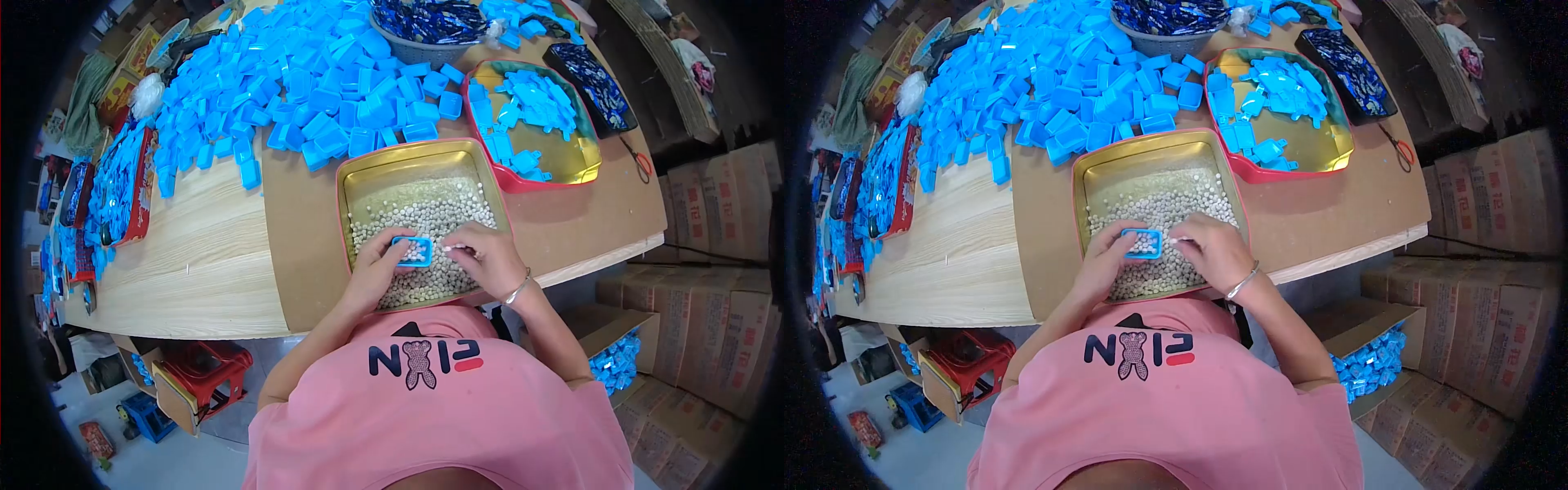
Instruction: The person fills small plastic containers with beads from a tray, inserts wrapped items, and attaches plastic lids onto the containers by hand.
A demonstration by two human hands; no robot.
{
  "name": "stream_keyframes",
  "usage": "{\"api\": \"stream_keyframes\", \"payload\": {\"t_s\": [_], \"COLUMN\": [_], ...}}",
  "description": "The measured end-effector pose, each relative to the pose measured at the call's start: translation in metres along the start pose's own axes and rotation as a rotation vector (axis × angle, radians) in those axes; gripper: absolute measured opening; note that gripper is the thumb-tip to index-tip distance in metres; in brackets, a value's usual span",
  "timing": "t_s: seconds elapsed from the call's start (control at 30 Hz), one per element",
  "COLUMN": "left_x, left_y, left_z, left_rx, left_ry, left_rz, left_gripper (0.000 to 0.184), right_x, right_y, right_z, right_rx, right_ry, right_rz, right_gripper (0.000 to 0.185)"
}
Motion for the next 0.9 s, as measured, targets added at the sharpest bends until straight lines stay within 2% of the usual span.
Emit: {"api": "stream_keyframes", "payload": {"t_s": [0.1,0.27,0.47,0.57,0.7,0.77,0.83,0.9], "left_x": [0.001,-0.002,0.002,0.002,0.002,0.000,0.006,0.011], "left_y": [0.000,0.006,0.005,0.004,-0.002,-0.001,0.004,0.010], "left_z": [0.002,0.002,0.002,0.003,-0.002,-0.003,-0.007,-0.011], "left_rx": [-0.131,-0.168,-0.254,-0.214,-0.242,-0.123,-0.031,0.157], "left_ry": [-0.017,-0.015,-0.032,-0.049,-0.010,-0.055,-0.049,-0.048], "left_rz": [-0.052,-0.084,-0.161,-0.156,-0.088,0.017,0.078,0.150], "left_gripper": [0.025,0.028,0.028,0.026,0.025,0.023,0.022,0.021], "right_x": [0.006,0.000,-0.015,-0.006,-0.001,-0.002,0.008,0.035], "right_y": [-0.031,-0.008,0.005,-0.026,-0.035,-0.023,-0.010,-0.009], "right_z": [0.002,-0.005,-0.007,0.001,0.001,-0.005,-0.008,-0.016], "right_rx": [0.068,0.143,0.171,0.119,0.021,-0.096,-0.228,-0.211], "right_ry": [0.011,0.123,0.090,0.080,0.103,0.012,-0.129,-0.045], "right_rz": [-0.067,0.041,0.101,-0.042,-0.191,-0.047,-0.133,-0.154], "right_gripper": [0.023,0.027,0.028,0.030,0.032,0.030,0.026,0.023]}}
Point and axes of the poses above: each hand's wrist, its own x-axis towards the middle knuckle, its own z-axis out of the palm, y = z × x, the point moved 3 cm from there along x, towards the middle knuckle, and after that the axes turned 6 degrees about z, right-handed, at the moved point
